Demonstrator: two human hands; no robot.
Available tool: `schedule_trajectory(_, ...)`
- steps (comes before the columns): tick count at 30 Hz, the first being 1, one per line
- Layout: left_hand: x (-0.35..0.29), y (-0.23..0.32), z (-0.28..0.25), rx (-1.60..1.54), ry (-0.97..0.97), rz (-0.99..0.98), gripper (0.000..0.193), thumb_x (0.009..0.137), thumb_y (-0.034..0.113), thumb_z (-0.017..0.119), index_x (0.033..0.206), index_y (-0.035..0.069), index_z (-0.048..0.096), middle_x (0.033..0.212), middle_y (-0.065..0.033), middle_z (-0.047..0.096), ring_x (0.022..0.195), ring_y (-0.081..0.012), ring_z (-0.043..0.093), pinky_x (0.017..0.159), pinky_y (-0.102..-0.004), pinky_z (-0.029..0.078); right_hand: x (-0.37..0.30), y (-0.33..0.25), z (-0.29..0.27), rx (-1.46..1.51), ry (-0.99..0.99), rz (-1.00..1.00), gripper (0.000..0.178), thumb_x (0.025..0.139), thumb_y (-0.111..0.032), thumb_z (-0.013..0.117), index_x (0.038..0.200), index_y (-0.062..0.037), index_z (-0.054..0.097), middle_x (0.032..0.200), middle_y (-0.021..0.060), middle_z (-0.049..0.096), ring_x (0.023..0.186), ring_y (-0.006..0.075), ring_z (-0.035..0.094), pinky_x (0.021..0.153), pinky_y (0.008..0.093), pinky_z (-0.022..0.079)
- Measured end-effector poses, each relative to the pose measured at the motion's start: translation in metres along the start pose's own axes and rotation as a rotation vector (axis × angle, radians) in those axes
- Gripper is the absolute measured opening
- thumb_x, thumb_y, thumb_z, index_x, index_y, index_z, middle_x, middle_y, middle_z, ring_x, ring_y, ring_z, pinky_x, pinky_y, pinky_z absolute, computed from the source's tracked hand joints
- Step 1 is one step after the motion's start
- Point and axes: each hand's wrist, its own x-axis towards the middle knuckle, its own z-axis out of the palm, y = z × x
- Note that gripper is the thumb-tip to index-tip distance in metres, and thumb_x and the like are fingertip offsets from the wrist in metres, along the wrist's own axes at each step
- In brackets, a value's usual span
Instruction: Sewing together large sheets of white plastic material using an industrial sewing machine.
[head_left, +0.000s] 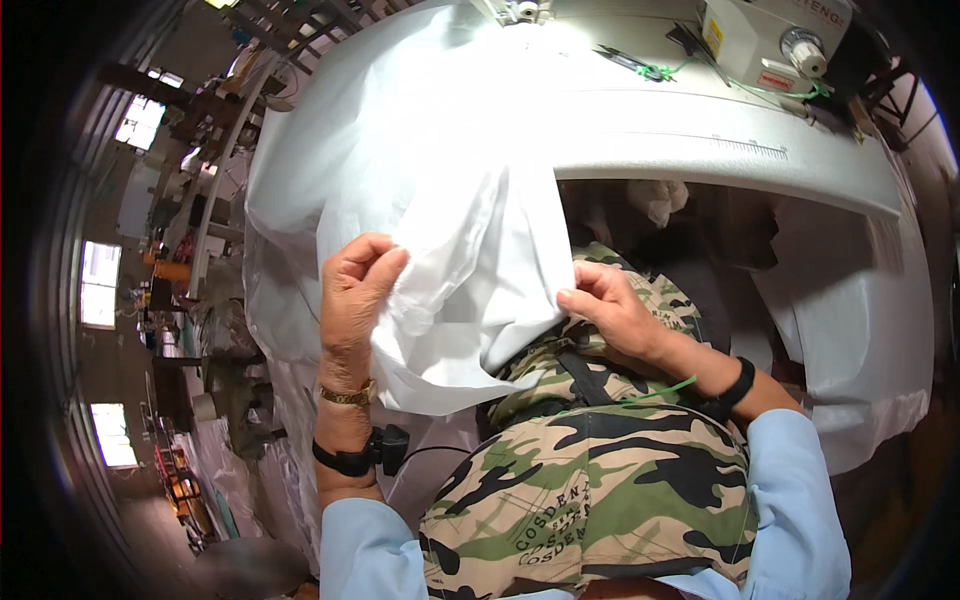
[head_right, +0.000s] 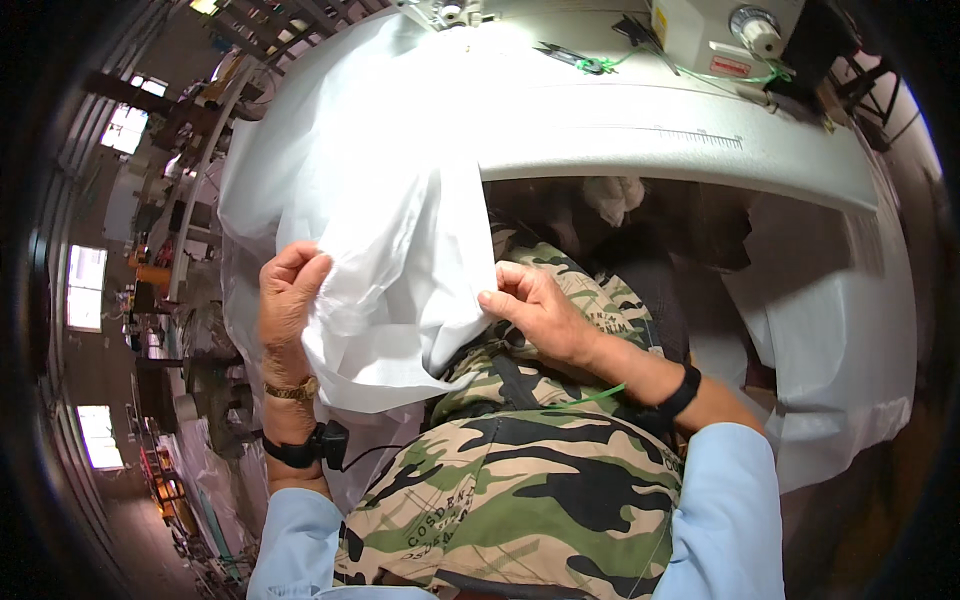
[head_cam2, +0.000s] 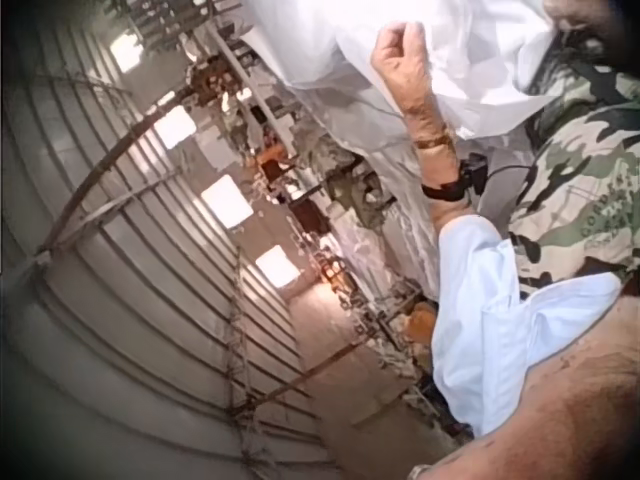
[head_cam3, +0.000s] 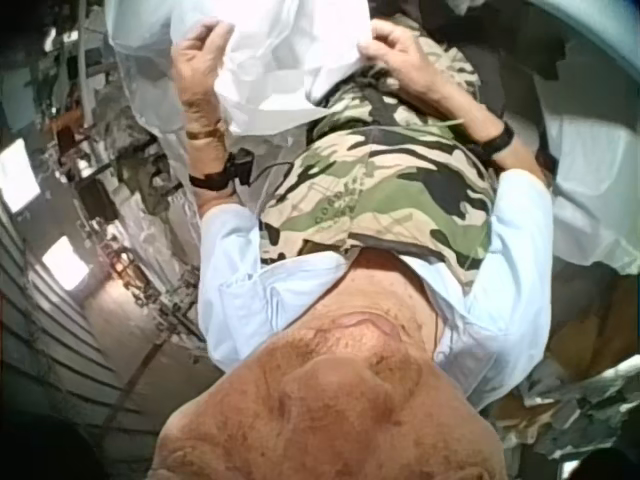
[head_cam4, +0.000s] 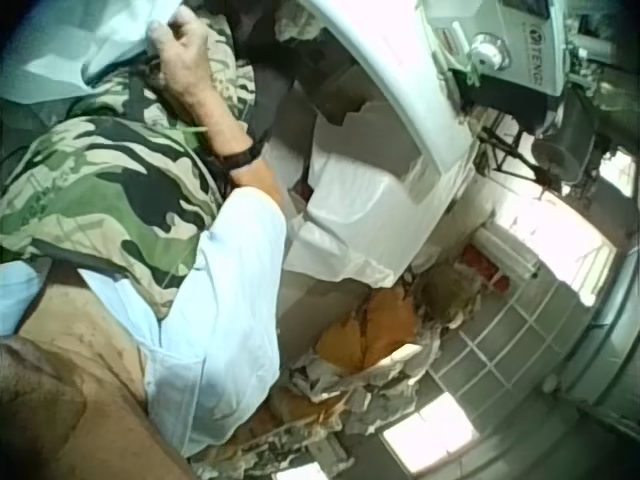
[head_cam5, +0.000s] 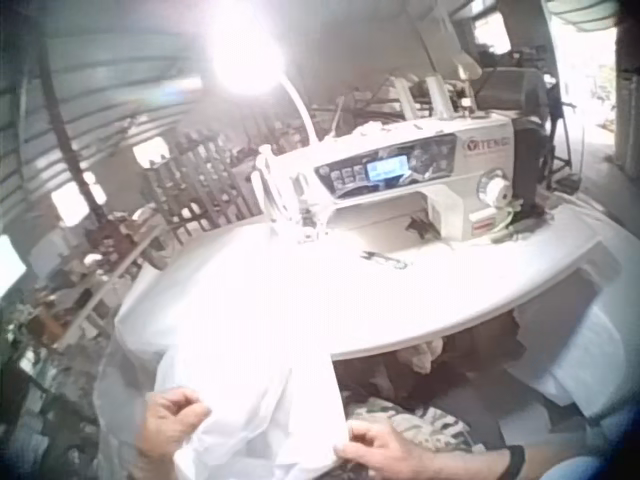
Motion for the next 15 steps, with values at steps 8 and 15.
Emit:
schedule_trajectory(8, -0.009, 0.022, 0.039, 0.455, -0.206, 0.176, 0.01, 0.091, 0.006, 0.065, 0.088, -0.003, 0.067, 0.07, 0.0004, 0.059, 0.063, -0.0047, 0.049, 0.057, -0.0212, 0.041, 0.005, -0.063, 0.033, -0.472, -0.045, -0.19, 0.02, 0.098, -0.017, 0.059, 0.087, -0.0013, 0.051, 0.063, 0.0025, 0.044, 0.057, 0.0091, 0.038, 0.051, 0.0306, 0.037)
schedule_trajectory(15, -0.018, 0.002, 0.058, 0.435, -0.285, 0.121, 0.01, 0.092, 0.005, 0.062, 0.091, -0.005, 0.065, 0.07, -0.0011, 0.059, 0.064, -0.0044, 0.049, 0.056, -0.0226, 0.042, 0.012, -0.051, 0.054, -0.742, -0.156, -0.275, 0.017, 0.093, -0.015, 0.06, 0.098, -0.0025, 0.05, 0.073, 0.0199, 0.062, 0.068, 0.0376, 0.065, 0.059, 0.044, 0.05)
